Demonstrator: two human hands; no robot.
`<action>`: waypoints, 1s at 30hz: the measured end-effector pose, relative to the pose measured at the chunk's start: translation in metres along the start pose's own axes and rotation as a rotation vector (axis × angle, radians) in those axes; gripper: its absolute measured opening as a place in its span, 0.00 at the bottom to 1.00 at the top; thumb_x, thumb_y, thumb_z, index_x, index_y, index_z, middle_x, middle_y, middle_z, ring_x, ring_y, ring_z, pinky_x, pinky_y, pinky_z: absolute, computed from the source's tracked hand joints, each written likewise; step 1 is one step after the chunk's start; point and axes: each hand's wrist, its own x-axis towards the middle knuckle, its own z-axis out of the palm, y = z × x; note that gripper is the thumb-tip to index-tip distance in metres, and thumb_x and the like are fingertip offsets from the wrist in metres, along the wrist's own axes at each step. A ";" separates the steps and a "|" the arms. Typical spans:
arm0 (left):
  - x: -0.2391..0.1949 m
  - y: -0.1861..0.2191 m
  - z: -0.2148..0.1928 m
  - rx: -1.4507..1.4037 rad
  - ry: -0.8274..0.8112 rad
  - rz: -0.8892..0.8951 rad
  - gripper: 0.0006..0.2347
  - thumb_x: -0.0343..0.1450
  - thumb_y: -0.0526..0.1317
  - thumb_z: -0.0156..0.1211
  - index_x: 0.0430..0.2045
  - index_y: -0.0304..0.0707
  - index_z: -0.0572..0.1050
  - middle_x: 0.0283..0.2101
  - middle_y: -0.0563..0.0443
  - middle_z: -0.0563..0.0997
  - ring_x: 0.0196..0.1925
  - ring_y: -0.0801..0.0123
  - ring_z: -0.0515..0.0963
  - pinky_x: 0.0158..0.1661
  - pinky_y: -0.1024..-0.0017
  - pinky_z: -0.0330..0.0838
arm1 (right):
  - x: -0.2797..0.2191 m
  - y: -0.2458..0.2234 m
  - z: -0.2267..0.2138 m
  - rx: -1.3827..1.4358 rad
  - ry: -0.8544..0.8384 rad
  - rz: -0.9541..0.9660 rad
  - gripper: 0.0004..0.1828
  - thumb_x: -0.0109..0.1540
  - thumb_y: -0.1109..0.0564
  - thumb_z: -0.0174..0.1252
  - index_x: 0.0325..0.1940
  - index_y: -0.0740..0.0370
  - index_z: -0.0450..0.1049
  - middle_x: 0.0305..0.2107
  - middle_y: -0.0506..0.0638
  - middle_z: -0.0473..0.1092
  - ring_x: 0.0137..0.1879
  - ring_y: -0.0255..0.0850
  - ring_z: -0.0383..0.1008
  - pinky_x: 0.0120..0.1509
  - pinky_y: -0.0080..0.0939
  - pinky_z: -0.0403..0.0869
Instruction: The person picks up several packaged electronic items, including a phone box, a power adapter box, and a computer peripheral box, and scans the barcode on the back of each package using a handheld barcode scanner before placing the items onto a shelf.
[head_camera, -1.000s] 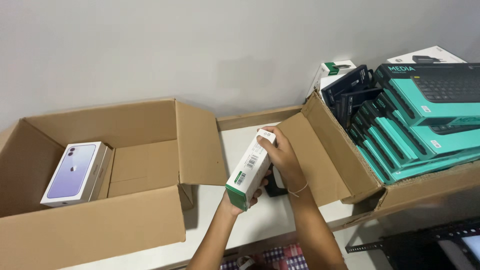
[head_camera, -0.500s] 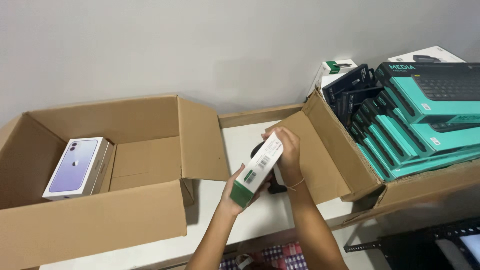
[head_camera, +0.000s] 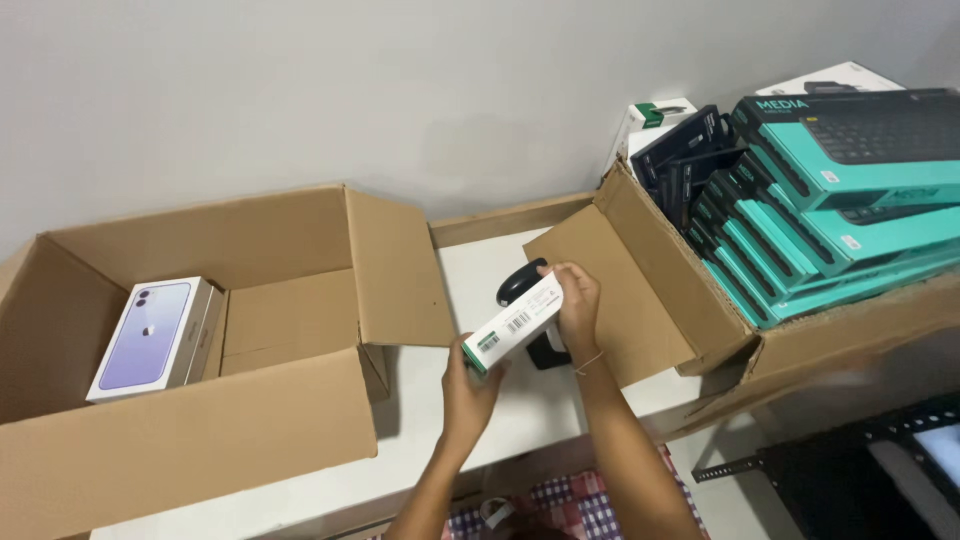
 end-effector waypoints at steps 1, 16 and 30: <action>0.000 0.005 -0.001 0.001 -0.006 -0.002 0.19 0.61 0.36 0.62 0.43 0.40 0.64 0.41 0.48 0.77 0.42 0.66 0.75 0.37 0.73 0.69 | 0.002 0.003 -0.003 -0.001 0.006 0.002 0.10 0.55 0.62 0.47 0.23 0.65 0.72 0.24 0.52 0.73 0.29 0.35 0.68 0.32 0.29 0.63; -0.013 0.000 -0.017 0.082 0.164 -0.105 0.19 0.62 0.33 0.59 0.45 0.35 0.61 0.49 0.39 0.69 0.57 0.47 0.65 0.56 0.52 0.60 | -0.014 0.052 -0.020 -0.743 -0.261 0.121 0.28 0.57 0.63 0.49 0.60 0.59 0.49 0.48 0.64 0.62 0.56 0.58 0.63 0.58 0.55 0.66; 0.004 0.016 0.009 0.032 0.222 -0.134 0.19 0.62 0.28 0.57 0.46 0.29 0.62 0.51 0.31 0.68 0.59 0.42 0.62 0.58 0.52 0.56 | 0.004 -0.024 -0.039 -0.384 -0.261 0.355 0.48 0.50 0.64 0.56 0.68 0.50 0.39 0.44 0.65 0.60 0.35 0.51 0.70 0.27 0.39 0.74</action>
